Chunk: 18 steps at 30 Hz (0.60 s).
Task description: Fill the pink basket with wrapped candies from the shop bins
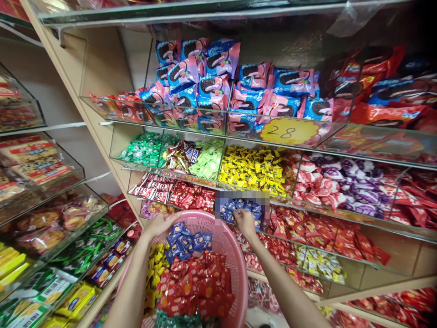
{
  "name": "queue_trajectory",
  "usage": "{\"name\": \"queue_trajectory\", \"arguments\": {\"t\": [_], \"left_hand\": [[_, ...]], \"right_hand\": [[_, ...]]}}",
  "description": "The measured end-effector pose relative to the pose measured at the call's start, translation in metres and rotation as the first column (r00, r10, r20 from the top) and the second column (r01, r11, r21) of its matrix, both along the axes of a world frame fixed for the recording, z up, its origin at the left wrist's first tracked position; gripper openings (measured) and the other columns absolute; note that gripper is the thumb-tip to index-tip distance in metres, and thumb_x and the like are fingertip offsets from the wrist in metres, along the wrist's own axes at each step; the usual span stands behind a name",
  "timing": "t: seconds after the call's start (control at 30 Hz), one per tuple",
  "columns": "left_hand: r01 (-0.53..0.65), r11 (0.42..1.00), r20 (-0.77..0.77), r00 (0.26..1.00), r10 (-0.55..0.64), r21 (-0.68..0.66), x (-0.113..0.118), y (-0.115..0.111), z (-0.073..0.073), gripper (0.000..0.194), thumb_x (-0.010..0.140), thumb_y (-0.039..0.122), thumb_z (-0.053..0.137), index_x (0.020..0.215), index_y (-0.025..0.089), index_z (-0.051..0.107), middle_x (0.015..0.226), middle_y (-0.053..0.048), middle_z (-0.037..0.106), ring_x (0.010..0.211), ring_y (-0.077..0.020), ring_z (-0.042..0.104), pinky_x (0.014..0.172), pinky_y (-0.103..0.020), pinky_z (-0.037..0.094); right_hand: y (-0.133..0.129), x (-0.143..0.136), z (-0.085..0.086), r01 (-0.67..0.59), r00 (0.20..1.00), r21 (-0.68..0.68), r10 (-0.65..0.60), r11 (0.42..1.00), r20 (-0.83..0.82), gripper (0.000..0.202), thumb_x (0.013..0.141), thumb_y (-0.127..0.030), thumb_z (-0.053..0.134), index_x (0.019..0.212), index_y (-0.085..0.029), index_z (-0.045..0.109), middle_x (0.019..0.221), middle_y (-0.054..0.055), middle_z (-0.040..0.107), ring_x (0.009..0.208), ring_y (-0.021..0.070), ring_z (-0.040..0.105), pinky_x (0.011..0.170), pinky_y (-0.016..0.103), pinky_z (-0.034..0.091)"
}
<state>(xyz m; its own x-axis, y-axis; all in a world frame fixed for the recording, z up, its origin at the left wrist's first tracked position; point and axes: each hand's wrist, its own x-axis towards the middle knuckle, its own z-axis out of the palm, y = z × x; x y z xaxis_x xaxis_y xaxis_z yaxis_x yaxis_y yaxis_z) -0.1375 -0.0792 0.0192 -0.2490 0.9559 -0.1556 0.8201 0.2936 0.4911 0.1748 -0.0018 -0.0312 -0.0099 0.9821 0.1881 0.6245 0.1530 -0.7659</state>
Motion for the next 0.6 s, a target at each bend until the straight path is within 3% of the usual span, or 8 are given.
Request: {"name": "queue_trajectory", "arguments": {"t": [0.17,0.4,0.53,0.6], "left_hand": [[0.024,1.0,-0.018,1.0,-0.024,0.006,0.001,0.002,0.0,0.056,0.067,0.072,0.034,0.05,0.019,0.042,0.048,0.001,0.047,0.051,-0.0163,0.049,0.052,-0.023,0.029],[0.061,0.998,0.014,0.998,-0.062,0.036,-0.002,0.007,-0.008,0.054,0.067,0.07,0.037,0.05,0.019,0.044,0.048,0.001,0.048,0.05,-0.016,0.049,0.052,-0.023,0.03],[0.044,0.999,0.041,0.998,-0.044,0.018,-0.002,0.008,-0.008,0.054,0.065,0.071,0.038,0.049,0.019,0.044,0.046,0.0,0.047,0.05,-0.0165,0.049,0.052,-0.024,0.03],[0.025,0.999,0.058,0.998,-0.026,0.021,-0.003,0.008,-0.008,0.053,0.064,0.07,0.04,0.049,0.02,0.044,0.045,0.0,0.047,0.05,-0.0166,0.048,0.053,-0.024,0.03]], "right_hand": [[-0.024,0.001,0.007,-0.027,0.989,0.177,0.052,0.984,-0.136,0.036,0.083,-0.042,0.04,0.081,-0.014,0.062,0.05,-0.001,0.053,0.043,0.0107,0.042,0.045,0.021,0.03],[-0.047,0.0,0.018,-0.038,0.956,0.209,0.096,0.977,-0.276,0.036,0.082,-0.044,0.044,0.088,-0.014,0.061,0.052,-0.002,0.052,0.042,0.0088,0.04,0.043,0.019,0.032],[-0.057,-0.005,0.023,-0.079,0.963,0.212,0.13,0.974,-0.236,0.034,0.083,-0.042,0.044,0.09,-0.015,0.063,0.058,0.0,0.059,0.045,0.01,0.046,0.047,0.02,0.036],[-0.063,-0.009,0.025,-0.176,0.967,0.189,0.206,0.966,-0.149,0.032,0.084,-0.04,0.042,0.092,-0.017,0.064,0.06,0.0,0.061,0.047,0.0106,0.049,0.049,0.02,0.036]]}}
